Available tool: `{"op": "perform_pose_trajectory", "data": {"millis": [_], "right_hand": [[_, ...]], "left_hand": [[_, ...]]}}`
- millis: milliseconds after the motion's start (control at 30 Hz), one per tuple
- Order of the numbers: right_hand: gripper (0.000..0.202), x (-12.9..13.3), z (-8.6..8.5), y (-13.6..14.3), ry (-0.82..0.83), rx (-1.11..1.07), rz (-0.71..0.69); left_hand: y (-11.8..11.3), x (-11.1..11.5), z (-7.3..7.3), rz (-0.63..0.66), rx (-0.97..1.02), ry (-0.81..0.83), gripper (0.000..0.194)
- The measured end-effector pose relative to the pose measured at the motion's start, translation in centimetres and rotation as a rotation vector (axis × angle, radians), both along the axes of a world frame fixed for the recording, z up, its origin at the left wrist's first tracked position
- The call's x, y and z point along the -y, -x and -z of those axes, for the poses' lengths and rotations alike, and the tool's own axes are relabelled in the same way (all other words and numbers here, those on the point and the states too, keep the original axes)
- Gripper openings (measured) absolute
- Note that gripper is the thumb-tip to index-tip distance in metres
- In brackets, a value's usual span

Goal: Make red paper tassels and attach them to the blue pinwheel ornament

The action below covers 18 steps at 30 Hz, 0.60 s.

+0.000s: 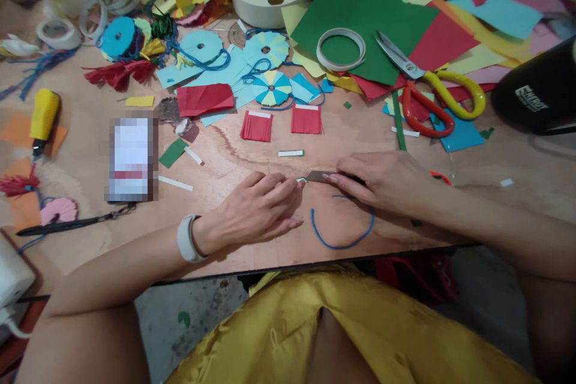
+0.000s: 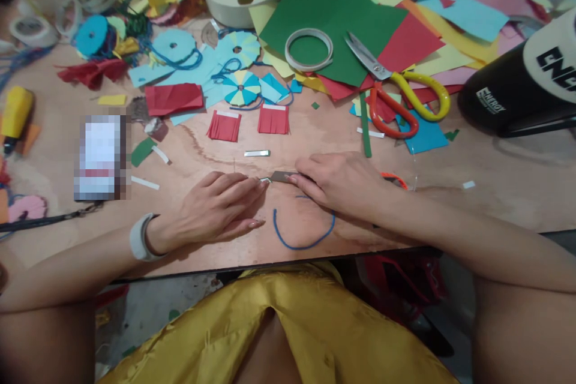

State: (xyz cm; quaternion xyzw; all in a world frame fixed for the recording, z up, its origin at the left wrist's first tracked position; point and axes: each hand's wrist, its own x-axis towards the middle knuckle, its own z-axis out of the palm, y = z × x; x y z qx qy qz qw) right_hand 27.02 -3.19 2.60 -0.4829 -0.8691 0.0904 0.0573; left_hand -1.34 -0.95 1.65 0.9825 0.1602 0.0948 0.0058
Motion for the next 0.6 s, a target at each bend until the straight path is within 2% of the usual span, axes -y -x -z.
{"op": "perform_pose_trajectory", "data": {"millis": [400,600], "right_hand": [[0.034,0.06,-0.33,-0.18,-0.025,-0.007,0.021],[0.037,0.46,-0.23,-0.02,-0.042,-0.023,-0.023]], "left_hand": [[0.06,-0.12,-0.19,0.015,-0.031,-0.003,0.055],[0.06,-0.1,-0.24,0.006,-0.006,-0.011,0.056]]}}
